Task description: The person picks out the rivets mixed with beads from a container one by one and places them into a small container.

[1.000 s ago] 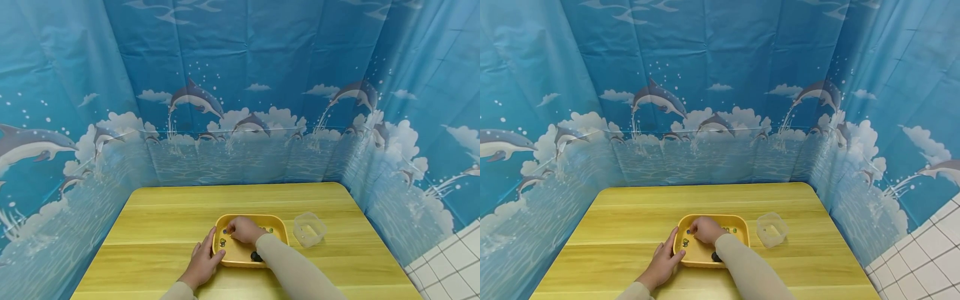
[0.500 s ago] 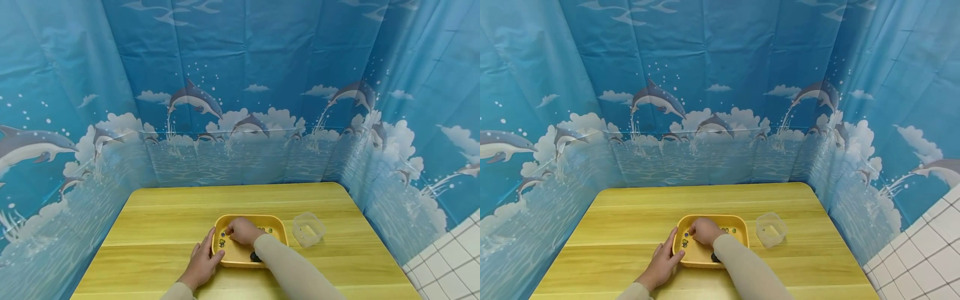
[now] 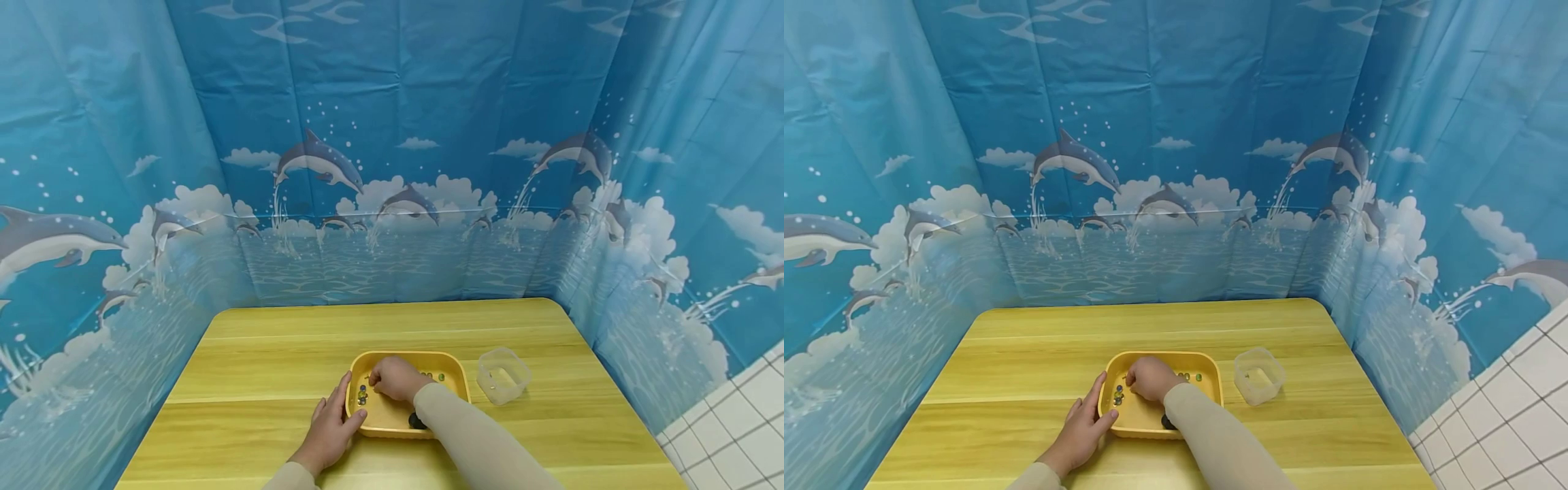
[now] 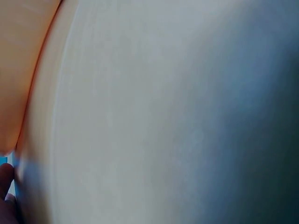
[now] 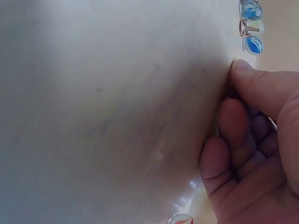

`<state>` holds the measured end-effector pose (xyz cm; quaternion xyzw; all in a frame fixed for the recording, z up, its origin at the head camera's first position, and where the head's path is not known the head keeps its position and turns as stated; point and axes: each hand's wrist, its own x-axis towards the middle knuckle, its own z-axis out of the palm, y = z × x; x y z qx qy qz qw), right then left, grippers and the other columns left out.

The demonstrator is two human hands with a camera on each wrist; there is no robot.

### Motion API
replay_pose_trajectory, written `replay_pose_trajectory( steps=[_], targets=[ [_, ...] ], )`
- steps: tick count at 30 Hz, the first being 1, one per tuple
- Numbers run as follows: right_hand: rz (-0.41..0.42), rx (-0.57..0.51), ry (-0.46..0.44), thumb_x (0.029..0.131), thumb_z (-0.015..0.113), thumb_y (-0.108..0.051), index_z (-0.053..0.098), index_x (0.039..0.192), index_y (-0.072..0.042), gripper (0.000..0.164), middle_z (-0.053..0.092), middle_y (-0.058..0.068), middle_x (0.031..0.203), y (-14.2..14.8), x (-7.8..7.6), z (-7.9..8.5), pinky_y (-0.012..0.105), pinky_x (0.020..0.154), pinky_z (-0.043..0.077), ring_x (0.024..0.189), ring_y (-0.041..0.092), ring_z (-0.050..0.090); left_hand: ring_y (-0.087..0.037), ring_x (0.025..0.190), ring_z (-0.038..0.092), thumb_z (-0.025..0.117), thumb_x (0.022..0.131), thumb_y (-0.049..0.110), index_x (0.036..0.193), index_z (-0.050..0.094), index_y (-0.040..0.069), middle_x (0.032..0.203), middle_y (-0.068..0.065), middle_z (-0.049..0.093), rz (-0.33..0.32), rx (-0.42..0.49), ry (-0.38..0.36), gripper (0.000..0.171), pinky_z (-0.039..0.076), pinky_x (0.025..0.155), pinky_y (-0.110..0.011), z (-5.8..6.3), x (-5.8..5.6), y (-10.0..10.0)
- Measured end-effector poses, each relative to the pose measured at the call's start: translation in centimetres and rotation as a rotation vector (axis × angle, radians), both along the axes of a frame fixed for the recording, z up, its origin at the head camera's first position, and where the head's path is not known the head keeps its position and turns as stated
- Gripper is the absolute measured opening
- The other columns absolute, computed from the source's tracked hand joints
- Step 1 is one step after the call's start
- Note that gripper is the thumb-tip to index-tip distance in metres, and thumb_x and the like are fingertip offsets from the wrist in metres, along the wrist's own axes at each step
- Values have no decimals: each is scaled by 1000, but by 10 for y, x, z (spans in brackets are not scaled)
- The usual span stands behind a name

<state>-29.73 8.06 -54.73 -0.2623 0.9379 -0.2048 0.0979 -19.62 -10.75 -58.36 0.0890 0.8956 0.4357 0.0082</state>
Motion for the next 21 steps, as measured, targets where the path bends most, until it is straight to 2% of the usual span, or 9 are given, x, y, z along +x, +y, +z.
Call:
replay_pose_trajectory(
  steps=[13, 21],
  targets=[
    [6, 19, 8, 96, 77, -16, 81, 93, -18, 6, 75, -9, 91, -2, -3, -4, 23, 76, 56, 76, 1, 58, -44, 157, 32, 59, 107, 41, 170, 19, 16, 169, -20, 36, 3, -1, -4, 78, 5, 125, -72, 2, 1, -2],
    [6, 21, 2, 97, 76, -15, 80, 93, -17, 6, 74, -9, 91, -2, -4, -3, 23, 76, 56, 76, 2, 57, -44, 155, 36, 61, 107, 40, 170, 20, 17, 170, -17, 36, -7, 26, 2, 78, 5, 125, -73, 4, -1, -3]
  ],
)
